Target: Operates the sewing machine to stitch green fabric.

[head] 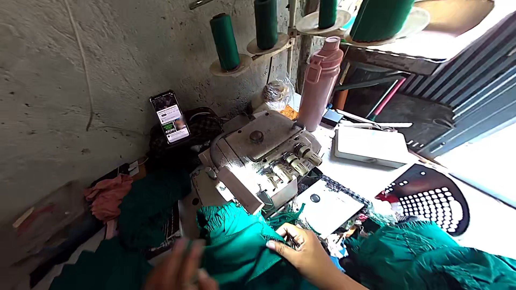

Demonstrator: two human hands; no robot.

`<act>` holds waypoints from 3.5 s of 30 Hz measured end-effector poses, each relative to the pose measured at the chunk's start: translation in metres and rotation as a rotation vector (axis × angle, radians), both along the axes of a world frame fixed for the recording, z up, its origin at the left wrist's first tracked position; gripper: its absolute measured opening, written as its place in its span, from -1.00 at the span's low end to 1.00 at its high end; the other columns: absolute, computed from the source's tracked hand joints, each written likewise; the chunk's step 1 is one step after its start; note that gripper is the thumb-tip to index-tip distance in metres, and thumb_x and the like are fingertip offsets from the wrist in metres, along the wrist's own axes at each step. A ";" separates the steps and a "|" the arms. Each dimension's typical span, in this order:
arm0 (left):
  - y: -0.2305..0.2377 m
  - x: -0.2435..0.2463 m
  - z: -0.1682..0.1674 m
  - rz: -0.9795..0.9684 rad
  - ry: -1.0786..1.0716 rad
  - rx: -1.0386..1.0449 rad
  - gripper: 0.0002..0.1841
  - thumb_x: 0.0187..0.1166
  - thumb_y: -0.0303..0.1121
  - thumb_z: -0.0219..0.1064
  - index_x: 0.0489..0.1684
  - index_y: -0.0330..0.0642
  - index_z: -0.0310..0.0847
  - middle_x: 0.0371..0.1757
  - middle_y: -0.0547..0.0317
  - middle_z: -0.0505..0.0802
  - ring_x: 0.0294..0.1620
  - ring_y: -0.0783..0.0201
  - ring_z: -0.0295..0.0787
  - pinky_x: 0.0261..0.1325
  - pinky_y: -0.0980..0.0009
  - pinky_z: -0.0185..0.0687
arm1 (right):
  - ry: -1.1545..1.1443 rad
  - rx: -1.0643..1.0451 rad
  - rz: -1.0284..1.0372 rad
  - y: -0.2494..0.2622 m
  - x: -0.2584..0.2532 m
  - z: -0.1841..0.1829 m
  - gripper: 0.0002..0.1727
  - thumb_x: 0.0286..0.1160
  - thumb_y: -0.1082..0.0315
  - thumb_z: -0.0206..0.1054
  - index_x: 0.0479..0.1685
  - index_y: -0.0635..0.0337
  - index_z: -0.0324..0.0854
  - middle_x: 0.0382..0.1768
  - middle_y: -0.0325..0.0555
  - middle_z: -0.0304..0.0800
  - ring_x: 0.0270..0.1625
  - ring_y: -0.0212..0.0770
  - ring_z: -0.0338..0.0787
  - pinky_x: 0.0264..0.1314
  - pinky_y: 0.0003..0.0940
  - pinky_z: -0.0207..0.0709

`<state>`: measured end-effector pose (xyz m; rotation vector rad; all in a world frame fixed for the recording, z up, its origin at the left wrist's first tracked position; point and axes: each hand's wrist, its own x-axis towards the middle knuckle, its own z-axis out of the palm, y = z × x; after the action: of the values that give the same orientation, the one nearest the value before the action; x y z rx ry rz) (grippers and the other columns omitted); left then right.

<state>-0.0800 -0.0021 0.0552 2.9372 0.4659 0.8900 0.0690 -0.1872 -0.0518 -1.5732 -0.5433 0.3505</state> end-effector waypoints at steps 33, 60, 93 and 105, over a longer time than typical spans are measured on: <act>-0.044 0.081 -0.042 0.069 0.038 -0.082 -0.76 0.48 -0.14 0.25 -0.38 0.02 0.84 -0.28 0.31 0.89 -0.11 0.23 0.74 0.20 -0.04 0.17 | 0.142 0.159 0.125 -0.004 -0.004 -0.004 -0.74 0.52 0.16 0.45 -0.30 0.20 0.73 -0.22 -0.29 0.79 -0.13 -0.65 0.70 -0.05 -0.72 0.56; -0.046 0.060 0.000 0.018 0.268 -0.774 -0.67 0.51 -0.44 0.25 0.18 -0.37 0.69 -0.50 0.38 0.74 -0.57 0.60 0.55 -0.42 0.60 0.51 | 0.461 0.203 0.138 0.013 -0.015 0.045 -0.78 0.52 0.45 0.28 -0.01 0.34 0.77 -0.16 -0.27 0.83 -0.13 -0.68 0.73 0.02 -0.72 0.60; -0.051 0.058 -0.007 0.035 0.332 -0.650 -0.74 0.68 -0.28 0.21 -0.14 -0.29 0.75 -0.48 0.13 0.84 -0.49 0.31 0.81 -0.35 0.26 0.74 | -0.544 0.029 -0.109 -0.020 -0.018 0.014 -0.78 0.69 0.10 0.31 0.02 0.01 0.67 -0.09 -0.18 0.81 -0.07 -0.40 0.82 -0.10 -0.52 0.73; -0.072 0.061 -0.028 0.153 0.044 -0.694 -0.70 0.65 -0.46 0.03 0.15 -0.51 0.52 -0.54 0.21 0.65 -0.60 0.54 0.56 -0.45 0.53 0.53 | 0.124 -0.204 0.246 0.000 0.018 0.029 -0.53 0.54 -0.13 0.35 -0.26 0.15 0.73 -0.52 -0.29 0.60 -0.45 -0.42 0.54 -0.34 -0.37 0.40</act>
<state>-0.0186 -0.0741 0.0270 2.3076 0.8154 0.5241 0.0873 -0.1870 -0.0232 -1.6698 -0.6207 0.7042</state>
